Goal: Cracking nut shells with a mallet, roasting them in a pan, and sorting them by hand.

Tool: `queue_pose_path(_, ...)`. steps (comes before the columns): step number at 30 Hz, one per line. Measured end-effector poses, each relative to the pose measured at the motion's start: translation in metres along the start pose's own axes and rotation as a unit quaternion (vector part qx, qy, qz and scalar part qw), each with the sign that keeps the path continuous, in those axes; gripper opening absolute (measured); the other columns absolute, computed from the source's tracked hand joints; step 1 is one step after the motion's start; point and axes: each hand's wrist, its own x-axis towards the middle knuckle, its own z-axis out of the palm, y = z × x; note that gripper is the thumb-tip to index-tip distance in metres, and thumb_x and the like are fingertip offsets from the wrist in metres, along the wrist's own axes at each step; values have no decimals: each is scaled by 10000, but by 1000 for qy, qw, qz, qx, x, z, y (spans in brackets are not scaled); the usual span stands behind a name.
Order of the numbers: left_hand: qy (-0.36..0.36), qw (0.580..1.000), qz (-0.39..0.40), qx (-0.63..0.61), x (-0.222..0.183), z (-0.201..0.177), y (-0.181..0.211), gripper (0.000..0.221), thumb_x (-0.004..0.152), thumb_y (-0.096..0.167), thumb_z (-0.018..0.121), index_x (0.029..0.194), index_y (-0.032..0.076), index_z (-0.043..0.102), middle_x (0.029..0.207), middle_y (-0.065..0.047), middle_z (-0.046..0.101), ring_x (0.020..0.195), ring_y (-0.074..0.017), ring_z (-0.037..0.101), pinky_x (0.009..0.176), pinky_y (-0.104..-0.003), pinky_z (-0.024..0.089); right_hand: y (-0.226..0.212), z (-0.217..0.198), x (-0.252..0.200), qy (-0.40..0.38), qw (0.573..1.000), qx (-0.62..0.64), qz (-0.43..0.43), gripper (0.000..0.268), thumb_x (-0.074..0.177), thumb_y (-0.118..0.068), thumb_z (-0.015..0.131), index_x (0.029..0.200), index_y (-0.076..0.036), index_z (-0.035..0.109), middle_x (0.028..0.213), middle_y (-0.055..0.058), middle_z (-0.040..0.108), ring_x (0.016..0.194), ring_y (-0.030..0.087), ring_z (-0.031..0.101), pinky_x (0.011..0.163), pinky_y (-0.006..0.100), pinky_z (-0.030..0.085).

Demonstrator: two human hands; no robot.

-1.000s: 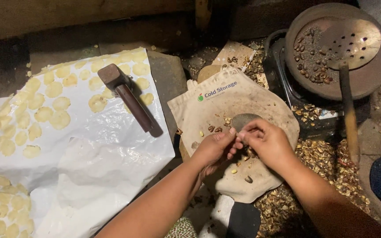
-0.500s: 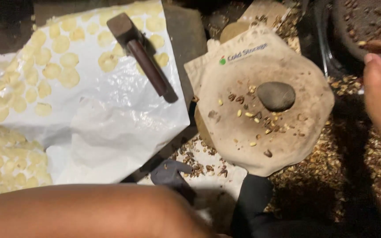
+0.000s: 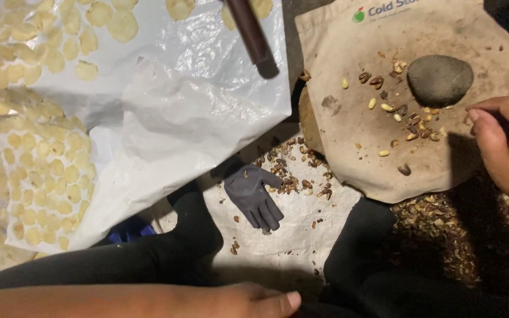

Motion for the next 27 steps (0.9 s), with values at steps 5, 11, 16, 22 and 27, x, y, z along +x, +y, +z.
queue_pose_path(5, 320, 811, 60, 485, 20, -53, 1, 153, 969, 52, 610, 1117, 14, 606, 1059, -141, 649, 937, -264, 659, 918, -387, 603, -27, -4, 5, -37, 999, -34, -19, 93, 1135, 97, 691, 1172, 175, 725, 936, 251, 673, 732, 318, 580, 689, 382, 467)
queue_pose_path(11, 578, 640, 202, 465, 94, -132, -18, 273, 950, 119, 574, 1223, 126, 582, 1166, -87, 577, 1055, -281, 581, 922, -398, 512, -43, -7, 7, -41, 999, -24, -12, 109, 1145, 113, 658, 1213, 169, 722, 929, 249, 675, 693, 288, 569, 603, 342, 448)
queue_pose_path(16, 619, 602, 232, 448, 119, -135, -18, 179, 943, 167, 618, 1105, 90, 616, 1064, -101, 601, 942, -290, 597, 854, -406, 512, -40, -3, 1, -20, 999, -36, -19, 77, 1136, 87, 715, 1171, 152, 737, 956, 236, 689, 752, 318, 603, 696, 386, 481)
queue_pose_path(22, 614, 598, 174, 485, 160, -150, -22, 152, 920, 96, 557, 1040, 15, 605, 990, -199, 630, 846, -356, 639, 775, -444, 556, -37, 4, 4, -102, 975, -183, 73, 193, 1078, -210, 732, 1191, -69, 798, 929, 140, 773, 657, 296, 691, 643, 391, 559)
queue_pose_path(27, 536, 705, 138, 444, 113, -132, 19, 153, 969, 114, 518, 1094, 27, 535, 1022, -199, 665, 910, -359, 664, 865, -450, 543, -46, 25, 11, -178, 973, -138, 54, 232, 935, -242, 713, 1054, -52, 772, 1100, 100, 744, 940, 302, 708, 882, 414, 571)
